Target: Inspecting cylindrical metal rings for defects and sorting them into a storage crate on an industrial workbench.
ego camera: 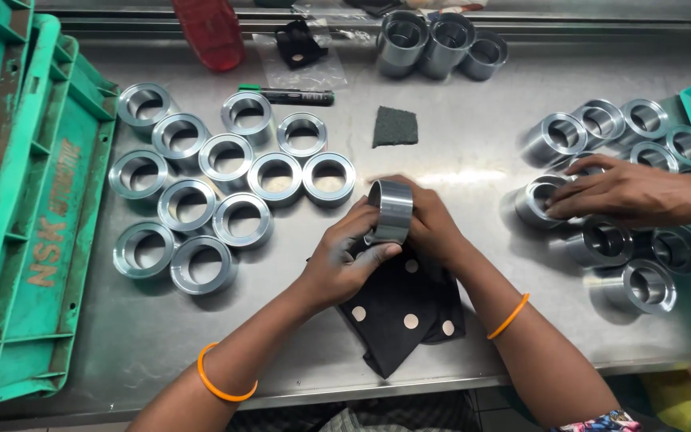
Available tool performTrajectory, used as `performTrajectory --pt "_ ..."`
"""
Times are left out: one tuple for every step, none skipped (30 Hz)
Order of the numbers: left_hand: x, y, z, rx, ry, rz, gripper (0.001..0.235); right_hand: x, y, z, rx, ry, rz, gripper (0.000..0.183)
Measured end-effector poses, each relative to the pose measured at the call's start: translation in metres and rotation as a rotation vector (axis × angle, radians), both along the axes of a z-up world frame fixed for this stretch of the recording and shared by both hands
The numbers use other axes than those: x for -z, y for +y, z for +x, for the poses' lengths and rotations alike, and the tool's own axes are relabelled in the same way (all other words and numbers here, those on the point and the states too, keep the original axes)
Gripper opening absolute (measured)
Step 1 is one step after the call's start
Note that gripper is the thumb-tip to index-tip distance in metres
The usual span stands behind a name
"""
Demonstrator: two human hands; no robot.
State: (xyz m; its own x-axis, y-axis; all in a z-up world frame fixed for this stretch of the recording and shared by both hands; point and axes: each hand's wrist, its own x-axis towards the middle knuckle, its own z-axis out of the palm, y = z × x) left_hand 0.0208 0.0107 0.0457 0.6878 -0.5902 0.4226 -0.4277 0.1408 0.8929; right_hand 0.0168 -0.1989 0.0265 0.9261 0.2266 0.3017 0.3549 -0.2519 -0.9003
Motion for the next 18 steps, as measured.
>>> performTrajectory --pt "-0.005 0.001 -0.001 0.057 0.149 -0.026 0.033 -0.012 0.007 -0.003 0.022 -0.058 -0.094 0.033" --pt "-0.005 0.001 -0.003 0.059 0.152 -0.025 0.033 -0.009 0.007 -0.006 0.024 -0.055 -0.093 0.033" --pt "-0.005 0.001 -0.003 0.018 0.113 -0.017 0.035 -0.007 0.006 -0.005 0.102 -0.184 -0.191 0.036" --pt "-0.005 0.001 -0.003 -0.024 0.075 -0.009 0.037 -0.005 0.007 -0.004 0.179 -0.314 -0.289 0.04" --pt "-0.002 0.002 -0.002 -0.032 0.079 -0.008 0.037 0.014 -0.001 0.0 0.172 -0.312 -0.287 0.04" --pt "0.001 0.002 -0.002 -0.06 -0.013 -0.005 0.035 0.033 -0.009 0.005 0.031 -0.025 -0.111 0.033" --pt "0.003 0.001 0.001 -0.077 -0.11 -0.001 0.034 0.051 -0.018 0.009 -0.102 0.256 0.065 0.028" --pt "0.0 0.001 0.0 -0.074 -0.111 0.001 0.034 0.027 -0.006 0.004 -0.099 0.255 0.068 0.028" --pt "-0.003 0.001 -0.001 -0.033 0.04 -0.014 0.035 0.002 0.006 -0.001 0.004 0.13 -0.002 0.031" --pt "-0.007 0.002 -0.002 0.008 0.191 -0.028 0.036 -0.022 0.018 -0.006 0.106 0.004 -0.072 0.036" --pt "-0.001 0.001 0.0 0.006 0.191 -0.029 0.036 -0.027 0.021 -0.007 0.103 0.003 -0.072 0.036" --pt "0.005 0.0 0.003 -0.031 0.432 -0.002 0.036 -0.031 0.024 -0.008 0.184 -0.168 -0.19 0.04" --pt "0.012 0.001 0.004 -0.072 0.677 0.023 0.036 -0.034 0.029 -0.009 0.257 -0.337 -0.306 0.044" --pt "0.023 0.002 0.009 -0.08 0.679 0.021 0.036 -0.018 0.023 -0.005 0.248 -0.337 -0.305 0.044" --pt "0.034 0.002 0.015 -0.027 0.887 -0.222 0.039 -0.002 0.017 0.0 0.215 0.157 -0.049 0.038" --pt "0.045 0.003 0.021 0.028 1.085 -0.471 0.042 0.014 0.01 0.004 0.166 0.649 0.209 0.037" --pt "0.044 0.002 0.021 0.026 1.084 -0.469 0.042 0.016 0.011 0.0 0.164 0.649 0.211 0.037" --pt "0.042 0.002 0.022 -0.048 1.157 -0.478 0.047 0.018 0.011 -0.003 0.155 0.679 0.299 0.041"
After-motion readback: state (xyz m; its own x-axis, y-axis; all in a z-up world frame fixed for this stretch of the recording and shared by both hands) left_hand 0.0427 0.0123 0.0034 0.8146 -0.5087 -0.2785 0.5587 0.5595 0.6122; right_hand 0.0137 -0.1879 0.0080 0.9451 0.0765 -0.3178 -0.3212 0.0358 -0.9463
